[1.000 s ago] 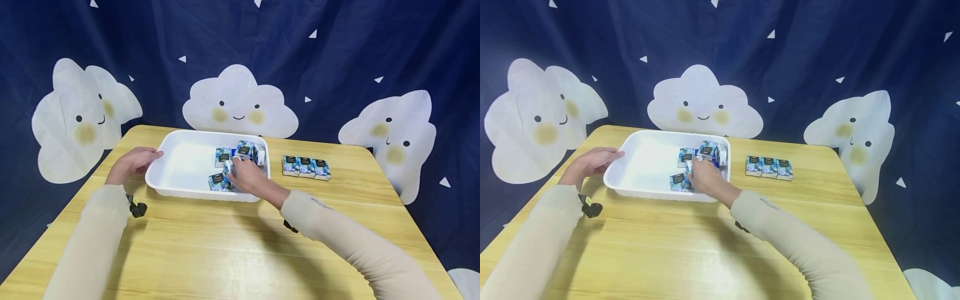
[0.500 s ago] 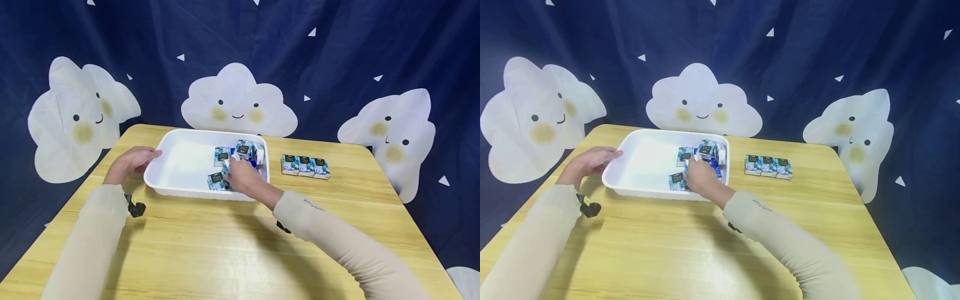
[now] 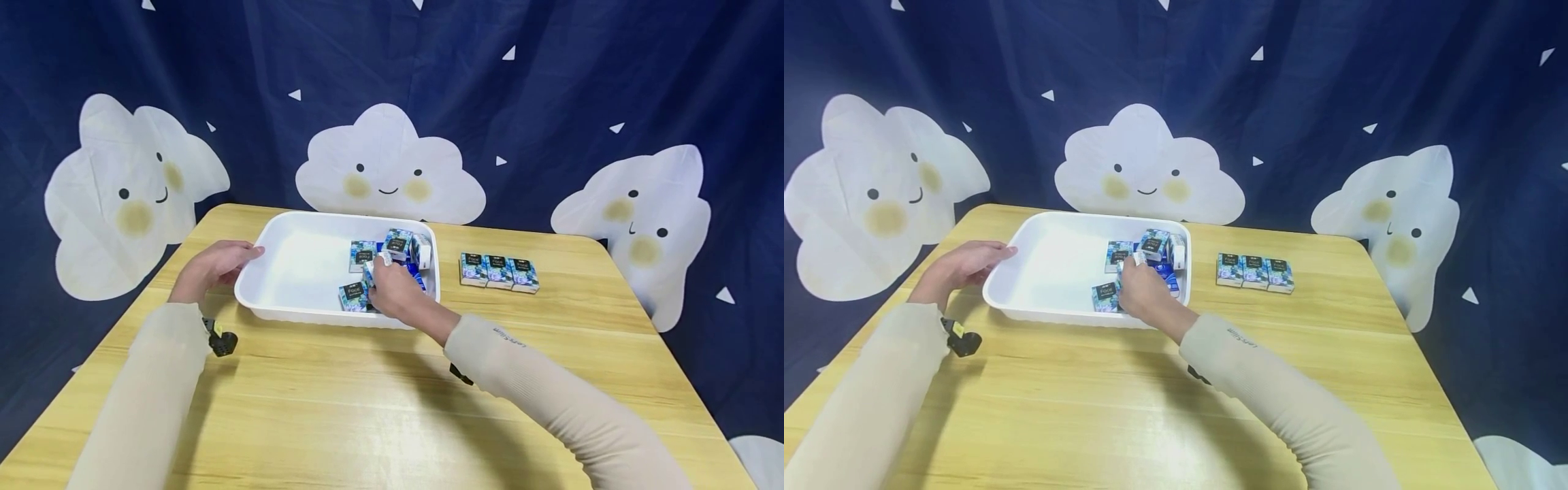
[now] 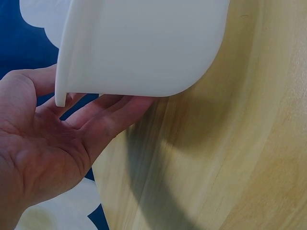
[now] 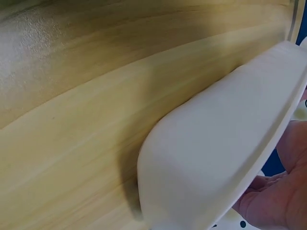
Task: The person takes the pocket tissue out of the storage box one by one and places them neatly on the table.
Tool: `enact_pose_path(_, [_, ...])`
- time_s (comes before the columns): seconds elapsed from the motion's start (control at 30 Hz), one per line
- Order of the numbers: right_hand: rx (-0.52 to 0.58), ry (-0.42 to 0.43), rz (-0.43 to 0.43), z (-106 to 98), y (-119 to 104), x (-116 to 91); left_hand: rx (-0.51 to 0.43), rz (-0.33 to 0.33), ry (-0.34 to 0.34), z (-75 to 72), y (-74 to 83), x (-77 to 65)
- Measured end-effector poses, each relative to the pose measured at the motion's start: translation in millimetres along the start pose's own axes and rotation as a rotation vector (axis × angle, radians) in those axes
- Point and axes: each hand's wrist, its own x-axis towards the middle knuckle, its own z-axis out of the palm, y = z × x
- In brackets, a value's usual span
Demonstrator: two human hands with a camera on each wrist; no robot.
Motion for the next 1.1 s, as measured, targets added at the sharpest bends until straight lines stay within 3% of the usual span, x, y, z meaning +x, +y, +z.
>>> enact_pose_path(0.43, [0.035,0.0,-0.004,-2.1,3.9,-2.7,-0.011,0.014,-0.016,0.5,-2.1,1.9])
enact_pose_path(0.77, [-0.008,0.084,-0.023,-17.1,6.0,-8.2,-0.013,0.008,-0.003,1.0,-2.8,0.3])
enact_pose_path(1.1, [0.085,0.14,-0.044,-35.1,15.4,-16.0,-0.01,0.01,-0.002,1.2,-2.8,1.3])
